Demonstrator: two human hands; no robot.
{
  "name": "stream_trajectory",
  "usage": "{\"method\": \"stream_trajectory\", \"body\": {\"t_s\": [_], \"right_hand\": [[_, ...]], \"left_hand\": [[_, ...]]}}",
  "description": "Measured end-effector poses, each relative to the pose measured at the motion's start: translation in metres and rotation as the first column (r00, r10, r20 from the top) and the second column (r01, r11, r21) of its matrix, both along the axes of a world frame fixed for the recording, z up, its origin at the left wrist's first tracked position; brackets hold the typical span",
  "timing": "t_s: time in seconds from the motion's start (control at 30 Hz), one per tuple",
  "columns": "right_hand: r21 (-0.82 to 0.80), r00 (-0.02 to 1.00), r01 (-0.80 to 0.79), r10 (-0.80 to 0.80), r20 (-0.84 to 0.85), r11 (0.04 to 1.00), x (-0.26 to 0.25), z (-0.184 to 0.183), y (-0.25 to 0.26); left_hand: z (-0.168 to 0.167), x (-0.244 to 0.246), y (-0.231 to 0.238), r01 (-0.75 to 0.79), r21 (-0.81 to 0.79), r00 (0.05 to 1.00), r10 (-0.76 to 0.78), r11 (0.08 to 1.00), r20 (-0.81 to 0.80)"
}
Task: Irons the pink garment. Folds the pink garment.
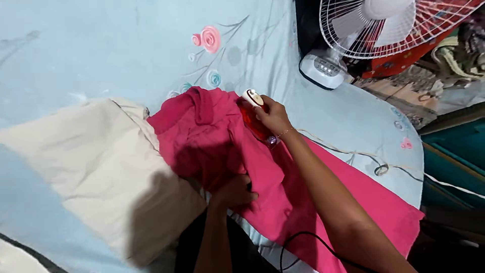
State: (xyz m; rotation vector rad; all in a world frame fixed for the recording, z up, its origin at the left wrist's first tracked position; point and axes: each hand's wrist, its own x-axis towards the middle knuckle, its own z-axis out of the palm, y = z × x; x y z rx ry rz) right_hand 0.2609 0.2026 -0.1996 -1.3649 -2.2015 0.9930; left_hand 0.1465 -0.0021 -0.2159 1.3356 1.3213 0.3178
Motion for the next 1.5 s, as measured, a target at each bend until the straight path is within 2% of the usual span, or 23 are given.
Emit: {"method": "stream_trajectory", "body": {"t_s": [0.2, 0.33, 0.43, 0.63, 0.77, 1.0, 1.1, 1.2, 1.3, 1.4, 1.47, 1.5], "right_hand": [[0.07, 0.998, 0.042, -0.038, -0.056, 0.997, -0.04, -0.003, 0.026], [0.03, 1.0, -0.013, 0.014, -0.027, 0.999, -0.033, 0.002, 0.031], [0.018, 0.998, -0.054, 0.053, 0.034, 0.998, 0.006, 0.003, 0.02], [0.011, 0.978, 0.121, -0.121, 0.172, 0.993, 0.121, 0.015, -0.018], [-0.046, 0.945, 0.245, -0.228, 0.235, 0.969, 0.163, 0.025, -0.039], [-0.048, 0.899, 0.354, -0.326, 0.293, 0.934, 0.223, 0.044, -0.09], [-0.051, 0.869, 0.441, -0.412, 0.274, 0.896, 0.26, 0.053, -0.113], [-0.073, 0.842, 0.52, -0.497, 0.209, 0.851, 0.293, 0.071, -0.132], [-0.131, 0.848, 0.53, -0.519, 0.109, 0.838, 0.314, 0.103, -0.153], [-0.124, 0.881, 0.473, -0.469, 0.057, 0.872, 0.322, 0.134, -0.177], [-0.102, 0.916, 0.4, -0.393, 0.078, 0.911, 0.319, 0.152, -0.194], [-0.091, 0.934, 0.355, -0.348, 0.088, 0.93, 0.316, 0.158, -0.202]], "left_hand": [[0.008, 0.001, 0.003, -0.013, -0.048, 0.999, 0.012, 0.999, -0.031], [0.01, 0.0, 0.005, 0.0, -0.077, 0.999, -0.002, 0.997, -0.033], [0.003, -0.003, 0.002, -0.02, -0.052, 0.999, 0.022, 0.998, 0.036], [-0.01, -0.003, -0.003, -0.018, 0.109, 0.994, 0.005, 0.994, 0.113], [-0.003, -0.001, -0.003, -0.009, 0.091, 0.999, 0.006, 0.996, 0.035], [-0.005, -0.003, -0.002, 0.073, 0.2, 0.997, -0.065, 0.977, -0.046], [0.01, 0.001, 0.0, 0.074, 0.074, 0.994, -0.068, 0.994, -0.089], [0.01, 0.008, -0.001, -0.026, 0.022, 0.997, 0.027, 0.999, -0.067], [0.016, 0.021, -0.014, -0.172, 0.101, 0.982, 0.179, 0.98, -0.06], [0.045, 0.044, -0.029, -0.236, 0.296, 0.903, 0.322, 0.926, -0.286], [0.067, 0.07, -0.04, -0.262, 0.501, 0.869, 0.427, 0.825, -0.249], [0.081, 0.088, -0.045, -0.24, 0.566, 0.888, 0.414, 0.789, -0.2]]}}
